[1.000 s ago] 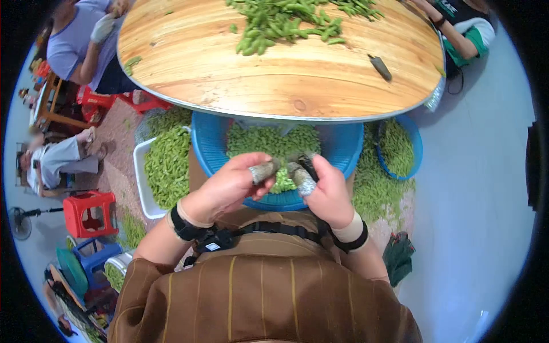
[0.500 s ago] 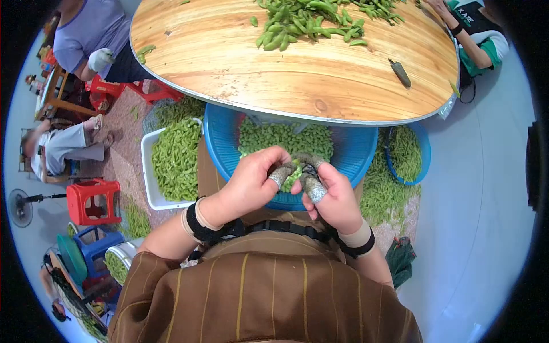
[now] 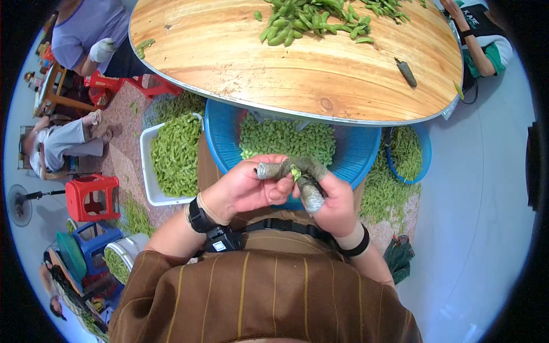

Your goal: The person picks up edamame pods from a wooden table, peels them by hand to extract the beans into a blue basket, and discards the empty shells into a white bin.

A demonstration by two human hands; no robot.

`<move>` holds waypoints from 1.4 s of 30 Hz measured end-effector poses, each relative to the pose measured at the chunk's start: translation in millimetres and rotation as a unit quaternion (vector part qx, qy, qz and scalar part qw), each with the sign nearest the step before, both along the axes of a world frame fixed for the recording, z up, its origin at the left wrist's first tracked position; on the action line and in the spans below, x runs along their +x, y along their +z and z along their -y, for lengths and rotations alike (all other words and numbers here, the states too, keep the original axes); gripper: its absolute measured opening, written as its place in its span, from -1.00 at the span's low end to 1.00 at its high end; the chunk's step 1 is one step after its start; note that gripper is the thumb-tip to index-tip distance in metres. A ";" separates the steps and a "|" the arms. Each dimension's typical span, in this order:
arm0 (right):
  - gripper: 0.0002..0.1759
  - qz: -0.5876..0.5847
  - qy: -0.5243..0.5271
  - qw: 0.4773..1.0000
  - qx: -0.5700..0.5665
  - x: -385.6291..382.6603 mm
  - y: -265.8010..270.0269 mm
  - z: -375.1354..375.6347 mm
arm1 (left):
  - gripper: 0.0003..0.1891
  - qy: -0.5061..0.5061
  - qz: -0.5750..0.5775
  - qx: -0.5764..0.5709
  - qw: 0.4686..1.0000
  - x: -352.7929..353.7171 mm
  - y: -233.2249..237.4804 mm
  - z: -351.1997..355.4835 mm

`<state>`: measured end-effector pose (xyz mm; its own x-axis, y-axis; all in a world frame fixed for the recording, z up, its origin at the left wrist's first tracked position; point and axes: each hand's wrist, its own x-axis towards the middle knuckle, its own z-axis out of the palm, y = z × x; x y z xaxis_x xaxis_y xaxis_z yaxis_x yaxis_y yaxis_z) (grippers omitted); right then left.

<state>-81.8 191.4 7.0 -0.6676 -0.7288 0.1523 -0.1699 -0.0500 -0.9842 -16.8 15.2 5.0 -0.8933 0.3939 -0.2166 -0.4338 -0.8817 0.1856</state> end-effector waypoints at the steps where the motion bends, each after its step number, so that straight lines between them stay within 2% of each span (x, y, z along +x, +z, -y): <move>1: -0.62 -0.046 0.001 0.997 0.057 -2.3 -0.5 -3.0 | -0.77 0.004 0.022 -0.034 0.999 2.0 -5.1 -0.3; 2: -0.62 -0.046 0.003 0.997 0.057 -3.4 1.7 -2.8 | -0.77 0.005 0.023 -0.034 0.999 2.3 -6.7 0.6; 4: -0.64 0.123 0.010 0.990 0.063 -5.4 12.9 -0.7 | -0.78 0.018 0.053 -0.060 0.997 3.2 -8.4 2.0; 5: -0.72 0.282 0.005 0.959 0.029 -6.2 19.5 0.8 | -0.78 0.019 0.055 -0.061 0.996 3.6 -7.1 2.0; 6: -0.72 0.282 0.006 0.959 0.029 -8.2 17.2 1.0 | -0.79 0.016 0.060 -0.099 0.993 3.3 -4.4 1.8; 7: -0.75 0.278 0.010 0.960 0.037 -11.1 13.0 -0.1 | -0.80 0.013 0.064 -0.137 0.988 3.0 -2.9 1.5; 11: -0.81 0.251 0.020 0.966 0.061 -15.5 4.6 0.5 | -0.81 0.009 0.052 -0.159 0.986 3.2 -5.0 2.3; 13: -0.81 0.254 0.044 0.964 0.068 -18.2 1.4 2.8 | -0.82 -0.037 0.039 -0.031 0.998 4.4 -11.6 7.6; 15: -0.80 0.027 0.023 0.999 0.022 -17.7 -7.9 6.9 | -0.82 -0.034 0.045 -0.064 0.996 5.2 -14.8 9.1; 16: -0.80 0.026 0.023 0.999 0.022 -17.8 -5.3 6.5 | -0.82 -0.031 0.051 -0.096 0.994 5.4 -15.4 9.1; 17: -0.79 -0.040 0.014 0.995 0.087 -18.1 -0.3 6.0 | -0.82 -0.031 0.051 -0.096 0.994 5.1 -14.5 8.2; 19: -0.78 -0.138 0.000 0.976 0.171 -17.4 0.9 7.6 | -0.84 -0.054 0.023 -0.362 0.930 2.9 -8.7 7.9; 20: -0.79 -0.171 -0.003 0.967 0.187 -14.2 -0.9 9.2 | -0.84 -0.049 0.019 -0.367 0.929 3.8 -2.0 10.4; 22: -0.82 -0.203 -0.003 0.953 0.227 -10.2 3.9 11.2 | -0.82 -0.090 -0.003 -0.553 0.828 11.5 13.7 23.4; 23: -0.83 -0.203 0.004 0.950 0.237 -12.6 -0.7 9.0 | -0.80 -0.097 -0.035 -0.676 0.730 18.4 14.5 39.6; 24: -0.83 -0.203 0.011 0.948 0.247 -16.8 -5.5 5.9 | -0.81 -0.160 -0.079 -0.798 0.575 27.5 20.0 59.5; 25: -0.83 -0.210 0.017 0.948 0.238 -19.4 -7.0 4.8 | -0.81 -0.221 -0.115 -0.884 0.396 34.2 26.6 75.4; 26: -0.85 -0.227 0.007 0.949 0.219 -21.0 -8.0 3.1 | -0.81 -0.318 -0.054 -0.903 0.285 36.5 40.2 84.1; 28: -0.87 -0.246 -0.001 0.949 0.197 -23.5 -9.0 0.2 | -0.74 -0.307 -0.055 -0.911 0.272 31.2 65.9 101.2; 30: -0.89 -0.213 0.013 0.944 0.253 -25.0 -8.9 -1.4 | -0.79 -0.176 -0.101 -0.910 0.362 8.3 98.5 106.5; 32: -0.87 -0.212 0.002 0.948 0.239 -23.5 -9.7 -0.6 | -0.82 -0.015 -0.144 -0.930 0.339 -24.1 113.7 107.1; 34: -0.83 -0.174 -0.004 0.952 0.250 -22.3 -8.7 -0.6 | -0.82 0.044 -0.140 -0.960 0.239 -64.0 120.9 103.8; 36: -0.83 -0.182 -0.008 0.956 0.231 -21.7 -7.1 -4.3 | -0.82 0.085 -0.119 -0.970 0.192 -106.6 115.0 107.6; 38: -0.83 -0.158 -0.019 0.956 0.245 -20.7 -4.0 -10.3 | -0.81 0.089 -0.080 -0.980 0.158 -144.9 102.5 114.5; 42: -0.84 -0.140 -0.028 0.955 0.259 -19.0 -0.5 -21.8 | -0.79 0.046 0.001 -0.984 0.174 -185.1 89.4 120.3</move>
<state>-100.8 213.2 6.6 -0.6930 -0.7198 -0.0401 -0.4192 0.4477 -0.7898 -202.0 -105.1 94.4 -0.8754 -0.4602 0.1482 -0.4364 0.8841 0.1674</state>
